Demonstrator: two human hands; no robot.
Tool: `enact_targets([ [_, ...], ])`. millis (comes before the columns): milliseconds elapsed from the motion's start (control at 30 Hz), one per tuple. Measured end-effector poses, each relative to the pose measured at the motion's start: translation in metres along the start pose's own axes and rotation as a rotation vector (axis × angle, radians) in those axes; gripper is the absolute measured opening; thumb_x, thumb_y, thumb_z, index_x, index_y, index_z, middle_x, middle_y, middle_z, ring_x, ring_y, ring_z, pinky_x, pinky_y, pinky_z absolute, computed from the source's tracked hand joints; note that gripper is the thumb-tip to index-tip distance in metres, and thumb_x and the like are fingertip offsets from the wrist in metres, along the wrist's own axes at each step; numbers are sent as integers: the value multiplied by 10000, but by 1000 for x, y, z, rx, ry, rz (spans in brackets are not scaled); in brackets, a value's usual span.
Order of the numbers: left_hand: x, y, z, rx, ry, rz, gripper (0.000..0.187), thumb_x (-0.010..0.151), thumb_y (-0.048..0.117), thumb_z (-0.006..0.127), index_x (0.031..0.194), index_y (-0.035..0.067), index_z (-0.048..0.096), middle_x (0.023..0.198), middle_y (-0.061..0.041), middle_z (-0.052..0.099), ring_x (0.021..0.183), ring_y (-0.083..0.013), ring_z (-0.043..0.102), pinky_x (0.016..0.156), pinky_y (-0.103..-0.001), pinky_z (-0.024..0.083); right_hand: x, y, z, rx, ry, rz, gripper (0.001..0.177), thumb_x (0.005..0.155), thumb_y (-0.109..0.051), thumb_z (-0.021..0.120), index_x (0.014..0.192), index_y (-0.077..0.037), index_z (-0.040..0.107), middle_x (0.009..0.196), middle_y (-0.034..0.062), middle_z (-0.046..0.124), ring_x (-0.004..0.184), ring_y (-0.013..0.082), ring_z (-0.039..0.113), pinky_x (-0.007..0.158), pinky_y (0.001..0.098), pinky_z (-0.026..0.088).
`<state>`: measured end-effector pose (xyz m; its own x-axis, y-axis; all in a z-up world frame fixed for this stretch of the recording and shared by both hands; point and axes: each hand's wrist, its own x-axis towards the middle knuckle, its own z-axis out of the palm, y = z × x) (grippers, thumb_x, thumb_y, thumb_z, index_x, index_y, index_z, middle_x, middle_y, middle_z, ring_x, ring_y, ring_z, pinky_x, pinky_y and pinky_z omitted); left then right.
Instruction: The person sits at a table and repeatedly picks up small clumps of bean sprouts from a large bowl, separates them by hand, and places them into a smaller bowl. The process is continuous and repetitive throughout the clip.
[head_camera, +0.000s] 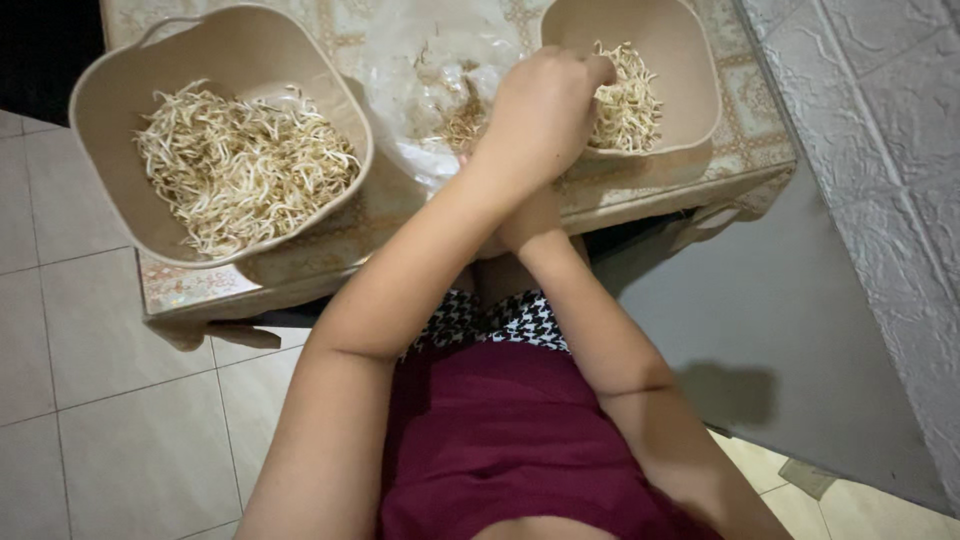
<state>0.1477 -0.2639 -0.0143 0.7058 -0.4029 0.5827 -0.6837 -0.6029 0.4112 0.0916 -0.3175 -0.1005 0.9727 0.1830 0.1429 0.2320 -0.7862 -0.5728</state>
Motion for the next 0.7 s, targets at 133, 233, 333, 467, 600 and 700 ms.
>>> enact_targets([
  [133, -14, -1, -18, -106, 58, 72, 297, 770, 32, 684, 1054, 88, 748, 1006, -88, 736, 995, -348, 652, 877, -468, 529, 1, -1, -3, 22, 101, -112, 352, 1024, -287, 632, 1292, -62, 597, 1326, 177, 615, 1265, 345, 579, 1089, 445, 437],
  [233, -34, 0, -50, -144, 69, 54, 271, 817, 69, 720, 1088, 72, 723, 1042, -117, 724, 1011, -363, 646, 883, -473, 522, 0, -7, -9, 79, 197, -253, 295, 1014, -249, 655, 1232, -55, 618, 1267, 165, 625, 1222, 343, 588, 1067, 445, 452],
  [333, -68, 0, -95, -145, 103, -13, 253, 892, 77, 730, 1144, 65, 713, 1082, -128, 718, 1042, -356, 656, 899, -456, 523, -2, -15, -18, 152, 314, -424, 239, 1003, -211, 679, 1172, -47, 638, 1208, 154, 636, 1179, 341, 598, 1045, 446, 467],
  [467, -121, -4, -156, -188, 100, -244, 201, 984, 128, 721, 1174, 64, 719, 1068, -105, 743, 957, -242, 738, 877, -369, 564, -8, -33, -28, 213, 363, -497, 166, 989, -160, 710, 1092, -37, 666, 1129, 139, 649, 1122, 338, 612, 1016, 447, 487],
  [600, -163, -13, -200, -49, 220, -383, 179, 1005, 115, 733, 1171, 49, 722, 1094, -123, 726, 925, -210, 733, 843, -335, 579, -7, -59, -27, 355, 271, -576, 118, 947, -87, 737, 1041, -46, 678, 1069, 117, 633, 1055, 286, 604, 965, 413, 481],
  [700, -183, -21, -219, 100, 285, -423, 160, 996, 85, 754, 1146, 38, 727, 1034, -108, 732, 914, -231, 709, 850, -372, 537, -1, -82, -22, 339, 201, -680, 113, 922, -103, 758, 1017, -62, 710, 1037, 98, 639, 1027, 261, 609, 942, 401, 461],
])
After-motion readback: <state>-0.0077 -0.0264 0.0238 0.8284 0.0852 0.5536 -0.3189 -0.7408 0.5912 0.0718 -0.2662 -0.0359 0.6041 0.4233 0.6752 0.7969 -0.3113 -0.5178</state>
